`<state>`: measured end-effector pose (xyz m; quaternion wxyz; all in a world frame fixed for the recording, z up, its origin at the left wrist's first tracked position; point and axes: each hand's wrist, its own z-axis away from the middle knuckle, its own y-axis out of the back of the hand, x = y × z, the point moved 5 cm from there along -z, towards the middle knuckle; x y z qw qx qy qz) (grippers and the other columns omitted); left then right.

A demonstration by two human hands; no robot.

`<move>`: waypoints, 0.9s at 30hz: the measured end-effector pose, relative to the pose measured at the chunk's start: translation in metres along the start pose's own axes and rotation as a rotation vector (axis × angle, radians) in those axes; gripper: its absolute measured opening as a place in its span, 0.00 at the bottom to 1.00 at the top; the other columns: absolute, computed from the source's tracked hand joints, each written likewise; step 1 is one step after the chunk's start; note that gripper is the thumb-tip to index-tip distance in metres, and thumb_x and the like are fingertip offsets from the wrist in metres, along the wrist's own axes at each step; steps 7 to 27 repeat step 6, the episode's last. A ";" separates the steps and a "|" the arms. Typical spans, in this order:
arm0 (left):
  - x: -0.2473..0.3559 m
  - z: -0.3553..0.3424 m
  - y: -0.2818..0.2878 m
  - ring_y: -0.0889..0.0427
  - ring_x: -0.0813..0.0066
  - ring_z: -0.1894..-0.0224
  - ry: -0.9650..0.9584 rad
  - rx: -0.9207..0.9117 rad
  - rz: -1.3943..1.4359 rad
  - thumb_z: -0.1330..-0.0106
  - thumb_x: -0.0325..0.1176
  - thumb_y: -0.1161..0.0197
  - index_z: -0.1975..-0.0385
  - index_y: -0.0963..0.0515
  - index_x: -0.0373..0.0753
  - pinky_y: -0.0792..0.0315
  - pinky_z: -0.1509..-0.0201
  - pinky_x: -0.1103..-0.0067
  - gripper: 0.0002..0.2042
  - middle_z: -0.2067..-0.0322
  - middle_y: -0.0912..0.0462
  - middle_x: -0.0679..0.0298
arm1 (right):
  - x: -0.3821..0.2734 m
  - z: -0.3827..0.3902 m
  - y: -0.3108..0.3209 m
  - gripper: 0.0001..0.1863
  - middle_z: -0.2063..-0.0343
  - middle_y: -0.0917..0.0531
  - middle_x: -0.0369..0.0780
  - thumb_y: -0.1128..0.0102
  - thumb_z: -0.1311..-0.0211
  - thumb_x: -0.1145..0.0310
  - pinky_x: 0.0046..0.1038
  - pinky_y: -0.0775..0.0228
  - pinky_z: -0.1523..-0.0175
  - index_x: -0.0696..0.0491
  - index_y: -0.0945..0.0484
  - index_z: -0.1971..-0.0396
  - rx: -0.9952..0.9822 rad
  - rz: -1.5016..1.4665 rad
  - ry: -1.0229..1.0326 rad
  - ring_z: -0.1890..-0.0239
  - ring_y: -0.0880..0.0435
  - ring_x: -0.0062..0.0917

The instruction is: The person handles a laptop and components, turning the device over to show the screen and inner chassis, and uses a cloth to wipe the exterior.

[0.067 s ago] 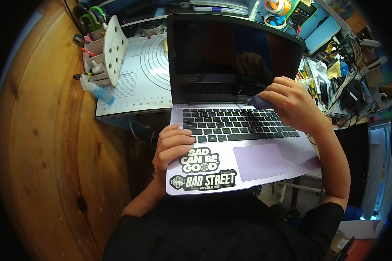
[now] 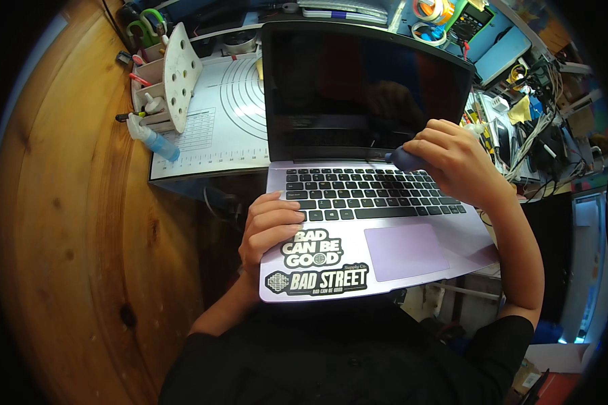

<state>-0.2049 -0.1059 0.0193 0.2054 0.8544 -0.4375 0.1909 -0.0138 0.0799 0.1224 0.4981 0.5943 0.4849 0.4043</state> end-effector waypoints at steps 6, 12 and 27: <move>0.000 0.001 0.001 0.18 0.58 0.55 -0.001 0.007 0.001 0.47 0.37 0.24 0.56 0.31 0.38 0.29 0.41 0.54 0.24 0.61 0.20 0.56 | -0.007 -0.009 0.014 0.23 0.66 0.18 0.39 0.32 0.64 0.81 0.35 0.26 0.57 0.56 0.21 0.60 0.070 -0.013 0.068 0.63 0.20 0.35; 0.000 0.001 0.001 0.18 0.58 0.55 -0.001 0.007 0.001 0.47 0.37 0.24 0.56 0.31 0.38 0.29 0.41 0.54 0.24 0.61 0.20 0.56 | -0.007 -0.009 0.014 0.23 0.66 0.18 0.39 0.32 0.64 0.81 0.35 0.26 0.57 0.56 0.21 0.60 0.070 -0.013 0.068 0.63 0.20 0.35; 0.000 0.001 0.001 0.18 0.58 0.55 -0.001 0.007 0.001 0.47 0.37 0.24 0.56 0.31 0.38 0.29 0.41 0.54 0.24 0.61 0.20 0.56 | -0.007 -0.009 0.014 0.23 0.66 0.18 0.39 0.32 0.64 0.81 0.35 0.26 0.57 0.56 0.21 0.60 0.070 -0.013 0.068 0.63 0.20 0.35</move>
